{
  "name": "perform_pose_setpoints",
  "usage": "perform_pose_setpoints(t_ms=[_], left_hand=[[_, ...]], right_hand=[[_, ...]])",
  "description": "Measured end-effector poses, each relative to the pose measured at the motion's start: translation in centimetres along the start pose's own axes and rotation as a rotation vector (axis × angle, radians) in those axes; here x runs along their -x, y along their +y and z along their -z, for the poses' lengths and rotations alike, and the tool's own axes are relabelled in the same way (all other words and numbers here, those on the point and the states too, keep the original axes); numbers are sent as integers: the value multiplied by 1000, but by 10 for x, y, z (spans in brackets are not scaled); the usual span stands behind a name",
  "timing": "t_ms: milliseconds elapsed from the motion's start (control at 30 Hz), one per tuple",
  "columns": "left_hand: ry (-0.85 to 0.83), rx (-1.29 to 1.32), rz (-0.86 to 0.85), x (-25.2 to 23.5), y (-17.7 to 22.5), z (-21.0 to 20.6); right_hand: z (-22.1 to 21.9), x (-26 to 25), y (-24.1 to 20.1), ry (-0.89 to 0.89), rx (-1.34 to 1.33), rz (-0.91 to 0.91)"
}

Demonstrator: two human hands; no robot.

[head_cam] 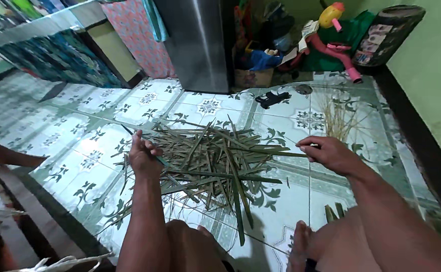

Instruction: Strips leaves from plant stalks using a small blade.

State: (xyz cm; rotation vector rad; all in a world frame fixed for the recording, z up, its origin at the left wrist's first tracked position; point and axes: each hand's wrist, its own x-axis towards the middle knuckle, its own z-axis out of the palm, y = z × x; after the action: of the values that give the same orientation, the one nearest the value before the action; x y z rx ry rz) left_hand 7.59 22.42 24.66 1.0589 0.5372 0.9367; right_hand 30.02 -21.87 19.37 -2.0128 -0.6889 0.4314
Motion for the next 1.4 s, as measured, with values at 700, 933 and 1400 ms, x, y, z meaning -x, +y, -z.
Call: perform_pose_setpoints(t_ms=[700, 933, 1400], left_hand=[[-895, -388, 473, 112, -76, -117], [-813, -202, 450, 97, -61, -113], [-872, -258, 468, 104, -60, -106]], right_hand=[[-83, -7, -52, -179, -213, 175], [-71, -3, -46, -222, -188, 300], [-74, -5, -42, -185, -154, 379]])
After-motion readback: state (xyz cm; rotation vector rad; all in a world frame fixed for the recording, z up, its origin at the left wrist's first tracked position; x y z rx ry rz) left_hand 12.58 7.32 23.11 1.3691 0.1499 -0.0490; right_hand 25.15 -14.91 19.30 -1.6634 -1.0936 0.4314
